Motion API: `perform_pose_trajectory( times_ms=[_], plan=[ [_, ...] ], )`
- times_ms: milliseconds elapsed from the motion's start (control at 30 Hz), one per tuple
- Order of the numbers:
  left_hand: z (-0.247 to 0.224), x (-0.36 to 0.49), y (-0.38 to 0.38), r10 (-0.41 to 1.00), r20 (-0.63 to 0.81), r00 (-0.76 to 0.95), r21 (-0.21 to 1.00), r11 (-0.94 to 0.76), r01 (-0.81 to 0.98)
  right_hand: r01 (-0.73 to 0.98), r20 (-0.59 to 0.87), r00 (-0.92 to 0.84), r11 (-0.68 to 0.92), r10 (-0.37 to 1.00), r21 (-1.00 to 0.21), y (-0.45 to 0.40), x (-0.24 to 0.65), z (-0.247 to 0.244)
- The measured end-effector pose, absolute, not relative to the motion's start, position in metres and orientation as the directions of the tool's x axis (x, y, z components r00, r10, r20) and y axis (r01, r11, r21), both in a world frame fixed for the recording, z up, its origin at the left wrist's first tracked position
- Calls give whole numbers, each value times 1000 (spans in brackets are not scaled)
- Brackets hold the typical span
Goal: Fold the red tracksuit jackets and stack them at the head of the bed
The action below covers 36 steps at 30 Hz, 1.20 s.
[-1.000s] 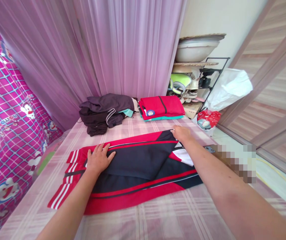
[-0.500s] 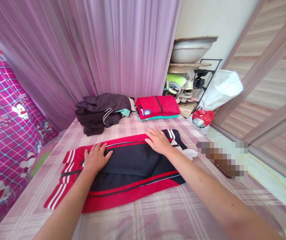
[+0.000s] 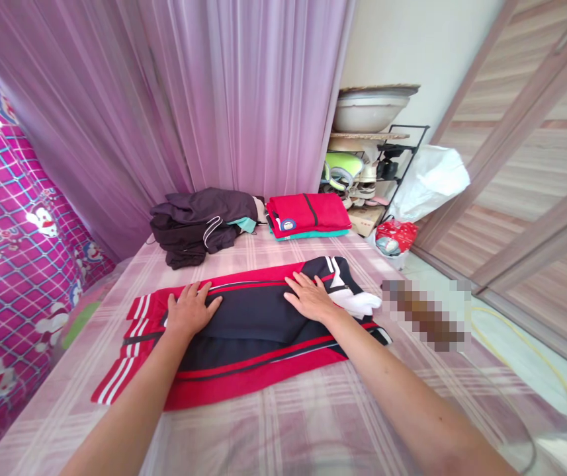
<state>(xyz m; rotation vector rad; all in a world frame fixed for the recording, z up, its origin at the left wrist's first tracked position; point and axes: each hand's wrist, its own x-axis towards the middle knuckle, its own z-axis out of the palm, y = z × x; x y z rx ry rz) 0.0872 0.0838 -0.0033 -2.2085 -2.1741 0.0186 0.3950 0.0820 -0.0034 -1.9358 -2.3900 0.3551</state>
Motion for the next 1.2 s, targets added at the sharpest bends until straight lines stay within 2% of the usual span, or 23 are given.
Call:
perform_pose_trajectory(
  times_ms=[100,200,300,400,467,533,600,633,767,833,1000,1200],
  plan=[
    [-6,87,84,999,32,17,-45,-16,999,954,14,-200,198,980,-227,74,385,-2],
    [-10,88,85,999,32,8,-51,-6,999,933,113,-248,269,962,-240,62,374,-5],
    [-9,86,87,1000,-4,-2,-48,2,999,922,33,-322,321,946,-216,51,367,-14],
    [-3,87,87,998,-58,-14,-49,11,999,930,-8,-318,310,948,-198,47,366,-20],
    [3,96,83,999,-28,-21,-64,20,998,933,-9,-310,302,951,-193,47,366,-21],
    [5,114,74,998,70,5,-54,-2,999,935,-1,-309,304,951,-185,48,367,-22],
    [4,139,64,981,169,97,3,-99,995,936,9,-310,307,951,-174,49,367,-23],
    [1,151,59,973,171,157,40,-166,985,936,13,-312,309,950,-169,50,367,-24],
    [-11,172,44,976,73,206,123,-214,969,938,12,-314,312,949,-153,51,367,-27],
    [-14,159,41,982,53,184,105,-188,976,939,8,-312,310,950,-151,51,367,-28],
    [-14,95,31,984,125,129,-18,-128,992,943,-9,-305,301,952,-146,52,368,-29],
    [-16,67,22,985,165,58,5,-60,998,956,-69,-283,276,957,-97,51,358,-11]
  ],
)
